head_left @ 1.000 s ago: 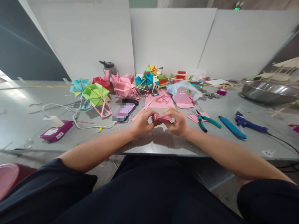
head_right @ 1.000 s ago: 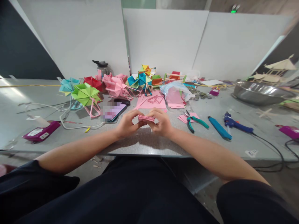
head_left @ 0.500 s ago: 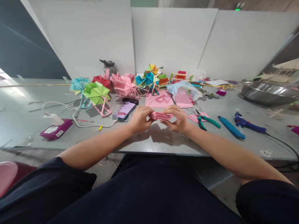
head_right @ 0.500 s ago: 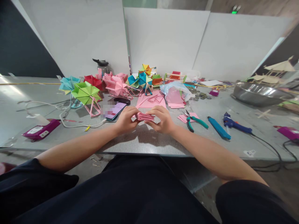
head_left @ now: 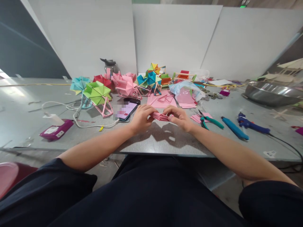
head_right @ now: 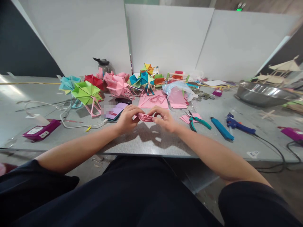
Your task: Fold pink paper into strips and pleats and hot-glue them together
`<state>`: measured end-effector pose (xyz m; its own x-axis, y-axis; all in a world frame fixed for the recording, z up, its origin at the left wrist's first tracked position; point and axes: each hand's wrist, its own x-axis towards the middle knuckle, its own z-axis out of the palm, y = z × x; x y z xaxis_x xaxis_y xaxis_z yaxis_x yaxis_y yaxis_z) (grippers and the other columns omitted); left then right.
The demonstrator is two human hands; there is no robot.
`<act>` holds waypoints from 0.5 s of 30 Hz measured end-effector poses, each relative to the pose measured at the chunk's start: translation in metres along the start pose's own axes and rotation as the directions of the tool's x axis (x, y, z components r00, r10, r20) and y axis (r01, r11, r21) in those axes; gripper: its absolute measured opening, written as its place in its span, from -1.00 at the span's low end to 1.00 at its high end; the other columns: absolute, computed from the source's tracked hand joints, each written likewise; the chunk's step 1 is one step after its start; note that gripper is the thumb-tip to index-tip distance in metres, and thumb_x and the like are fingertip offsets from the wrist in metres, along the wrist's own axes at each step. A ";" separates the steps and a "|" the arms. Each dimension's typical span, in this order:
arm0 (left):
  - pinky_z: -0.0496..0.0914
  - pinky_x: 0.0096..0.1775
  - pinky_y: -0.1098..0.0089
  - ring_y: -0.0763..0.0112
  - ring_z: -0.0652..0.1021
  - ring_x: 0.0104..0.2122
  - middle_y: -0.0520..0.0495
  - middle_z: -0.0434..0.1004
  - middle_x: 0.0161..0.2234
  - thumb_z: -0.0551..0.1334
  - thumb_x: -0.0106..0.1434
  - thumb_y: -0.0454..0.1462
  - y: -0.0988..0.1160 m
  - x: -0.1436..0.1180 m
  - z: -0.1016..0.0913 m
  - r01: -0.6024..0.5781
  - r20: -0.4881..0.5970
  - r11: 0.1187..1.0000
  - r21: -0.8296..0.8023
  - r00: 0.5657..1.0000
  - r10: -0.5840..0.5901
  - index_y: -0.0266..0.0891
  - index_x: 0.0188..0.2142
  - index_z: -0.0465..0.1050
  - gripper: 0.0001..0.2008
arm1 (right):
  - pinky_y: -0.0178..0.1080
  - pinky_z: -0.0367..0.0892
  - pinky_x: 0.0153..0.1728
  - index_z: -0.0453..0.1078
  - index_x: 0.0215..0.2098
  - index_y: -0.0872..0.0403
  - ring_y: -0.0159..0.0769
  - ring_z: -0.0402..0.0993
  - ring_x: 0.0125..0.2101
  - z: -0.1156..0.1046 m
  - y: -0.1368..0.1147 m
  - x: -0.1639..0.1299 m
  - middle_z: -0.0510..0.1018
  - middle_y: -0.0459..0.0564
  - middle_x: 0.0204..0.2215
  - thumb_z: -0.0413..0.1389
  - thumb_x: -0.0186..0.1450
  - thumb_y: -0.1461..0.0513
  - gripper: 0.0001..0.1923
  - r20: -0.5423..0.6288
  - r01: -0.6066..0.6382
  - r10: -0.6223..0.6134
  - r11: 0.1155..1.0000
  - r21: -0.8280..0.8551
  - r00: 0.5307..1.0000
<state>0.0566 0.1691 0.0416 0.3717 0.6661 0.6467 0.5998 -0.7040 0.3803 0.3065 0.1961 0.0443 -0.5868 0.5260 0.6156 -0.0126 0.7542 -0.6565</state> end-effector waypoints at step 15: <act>0.29 0.15 -0.03 0.02 0.51 0.09 -0.22 0.64 0.06 0.27 0.36 -0.40 -0.001 -0.005 0.003 -0.117 -0.095 0.991 0.070 0.988 0.123 -0.10 -0.14 0.70 -0.77 | 0.05 0.48 0.05 0.46 0.03 -0.11 -0.06 0.48 -0.01 0.008 -0.002 -0.003 0.52 0.04 -0.02 0.32 0.35 -0.07 -0.62 0.047 0.105 -0.100 0.987 -0.121 0.994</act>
<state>0.0565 0.1673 0.0356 0.3739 0.5477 0.7484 0.6006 -0.7579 0.2546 0.3022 0.1897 0.0402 -0.6203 0.4289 0.6567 0.0237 0.8471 -0.5309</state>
